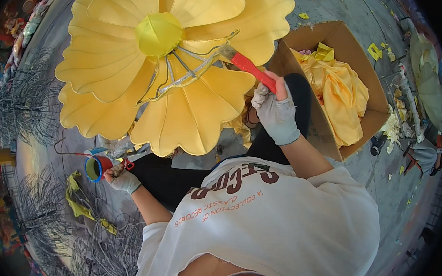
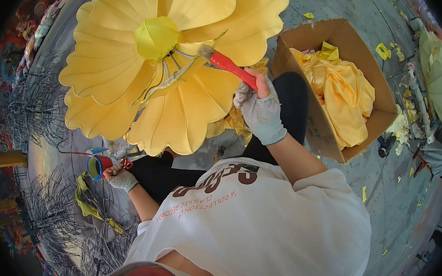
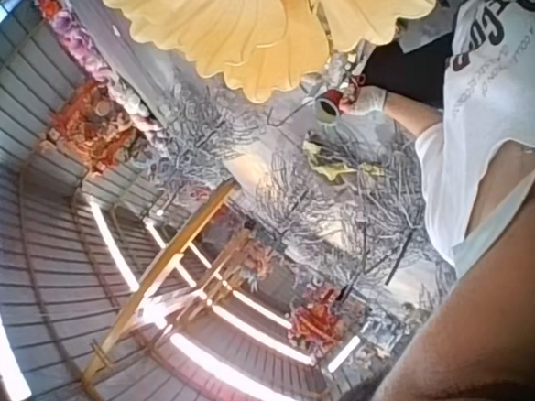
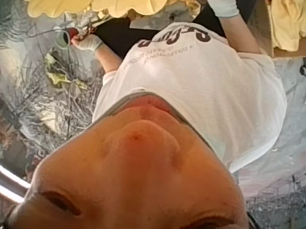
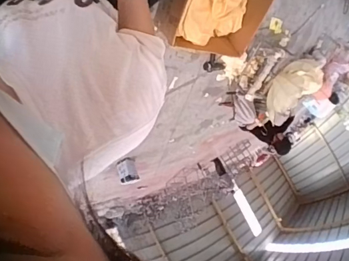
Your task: Applying a liquid coating to a large yellow decorative flower using a brush tool.
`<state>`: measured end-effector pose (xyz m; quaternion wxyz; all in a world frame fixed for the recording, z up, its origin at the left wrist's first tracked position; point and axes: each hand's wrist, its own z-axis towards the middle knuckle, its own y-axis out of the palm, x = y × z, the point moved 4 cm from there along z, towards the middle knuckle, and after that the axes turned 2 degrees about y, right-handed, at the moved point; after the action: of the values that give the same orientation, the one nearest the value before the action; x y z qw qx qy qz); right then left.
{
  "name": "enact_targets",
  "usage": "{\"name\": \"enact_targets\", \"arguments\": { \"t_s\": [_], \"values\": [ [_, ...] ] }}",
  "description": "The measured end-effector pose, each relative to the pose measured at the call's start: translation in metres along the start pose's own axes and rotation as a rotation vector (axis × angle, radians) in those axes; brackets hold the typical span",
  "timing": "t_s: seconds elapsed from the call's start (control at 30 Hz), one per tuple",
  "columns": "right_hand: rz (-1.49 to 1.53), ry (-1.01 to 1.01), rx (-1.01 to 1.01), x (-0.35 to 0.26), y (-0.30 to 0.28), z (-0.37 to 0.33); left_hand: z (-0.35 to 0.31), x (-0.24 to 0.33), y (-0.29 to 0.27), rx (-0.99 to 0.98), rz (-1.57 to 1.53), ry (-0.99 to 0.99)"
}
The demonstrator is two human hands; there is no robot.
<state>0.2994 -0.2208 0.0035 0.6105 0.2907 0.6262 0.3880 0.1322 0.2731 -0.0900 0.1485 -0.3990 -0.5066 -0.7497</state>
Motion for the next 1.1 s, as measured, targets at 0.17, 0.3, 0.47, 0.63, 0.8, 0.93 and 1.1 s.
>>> {"name": "enact_targets", "arguments": {
  "t_s": [0.17,0.3,0.47,0.63,0.8,0.93,1.1],
  "values": [
    [-0.783,-0.292,-0.036,-0.019,0.030,0.004,-0.001,0.000,0.003,0.003,0.005,-0.004],
    [-1.410,-0.765,-0.267,-0.005,0.036,0.012,-0.002,0.002,0.001,0.008,0.003,-0.004],
    [-1.540,-0.810,-0.260,0.010,0.015,0.013,-0.001,-0.001,-0.001,0.000,-0.013,-0.014],
    [-1.637,-0.866,-0.306,-0.001,0.007,-0.006,-0.003,0.001,0.003,0.002,-0.014,-0.018],
    [-1.564,-0.861,-0.186,-0.021,0.017,-0.010,-0.002,0.002,0.001,-0.017,-0.036,-0.037],
    [-1.419,-0.808,-0.052,-0.026,0.028,0.011,0.000,0.000,-0.002,-0.020,-0.042,-0.030],
    [-1.353,-0.727,-0.139,0.003,0.013,0.020,0.000,-0.001,-0.004,-0.033,-0.056,-0.001]
  ]
}}
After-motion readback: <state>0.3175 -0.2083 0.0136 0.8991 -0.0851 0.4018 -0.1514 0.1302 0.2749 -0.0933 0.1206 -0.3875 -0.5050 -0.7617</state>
